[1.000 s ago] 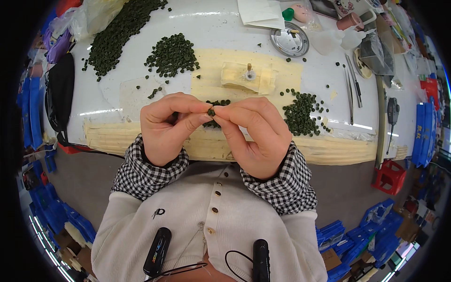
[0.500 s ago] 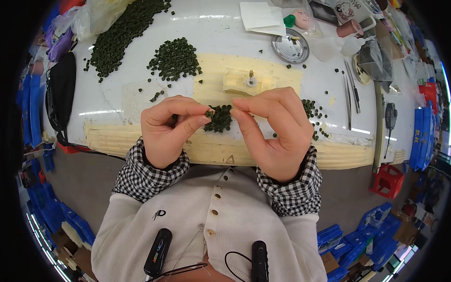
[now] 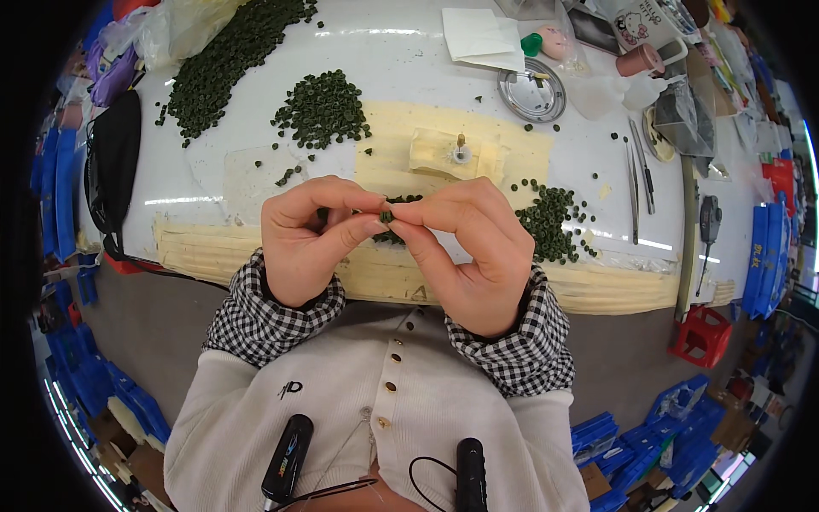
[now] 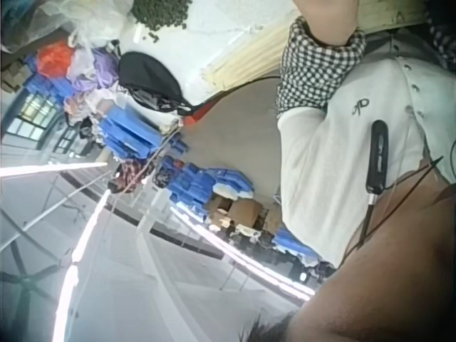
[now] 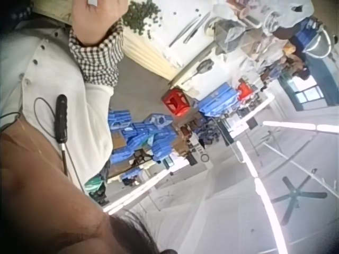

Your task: Inspecting and sorting small green toy components on a workbench.

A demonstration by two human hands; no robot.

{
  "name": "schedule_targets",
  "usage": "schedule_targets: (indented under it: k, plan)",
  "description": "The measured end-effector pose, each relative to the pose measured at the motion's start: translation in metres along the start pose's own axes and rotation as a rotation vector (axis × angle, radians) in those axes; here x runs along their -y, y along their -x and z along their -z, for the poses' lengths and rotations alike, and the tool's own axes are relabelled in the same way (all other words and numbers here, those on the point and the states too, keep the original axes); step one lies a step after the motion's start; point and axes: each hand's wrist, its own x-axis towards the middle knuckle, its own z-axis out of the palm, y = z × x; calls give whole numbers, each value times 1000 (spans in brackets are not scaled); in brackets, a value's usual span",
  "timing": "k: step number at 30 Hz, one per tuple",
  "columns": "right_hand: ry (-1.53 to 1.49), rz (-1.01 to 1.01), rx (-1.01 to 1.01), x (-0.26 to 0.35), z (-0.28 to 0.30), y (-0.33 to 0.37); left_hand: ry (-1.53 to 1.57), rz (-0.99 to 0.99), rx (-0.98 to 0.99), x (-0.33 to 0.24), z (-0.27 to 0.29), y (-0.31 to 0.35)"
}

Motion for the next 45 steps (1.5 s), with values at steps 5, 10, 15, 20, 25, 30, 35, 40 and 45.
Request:
schedule_targets:
  k: [5, 10, 15, 20, 25, 30, 35, 40, 45]
  plan:
    - [6, -1, -5, 1, 0, 0, -8, -10, 25, -1, 1, -1]
    - [13, 3, -10, 1, 0, 1, 4, -21, 47, -1, 2, -1]
    - [22, 15, -11, 0, 0, 1, 10, -17, 51, 0, 2, -1]
    - [25, 15, -5, 0, 0, 1, 17, -4, 49, -1, 1, -1]
    - [17, 9, -10, -1, 0, 2, 9, -12, 55, 0, 2, -1]
    - [8, 24, -4, -2, -1, 1, 1, -6, 41, -2, 2, -1]
    - [73, 12, -106, -1, 5, -4, -40, -3, 28, -4, 2, -1]
    - [432, 21, -137, -11, 22, -27, -42, 0, 14, -5, 1, -1]
    - [515, 28, -30, -18, 20, -34, -50, 5, 7, -2, 1, -1]
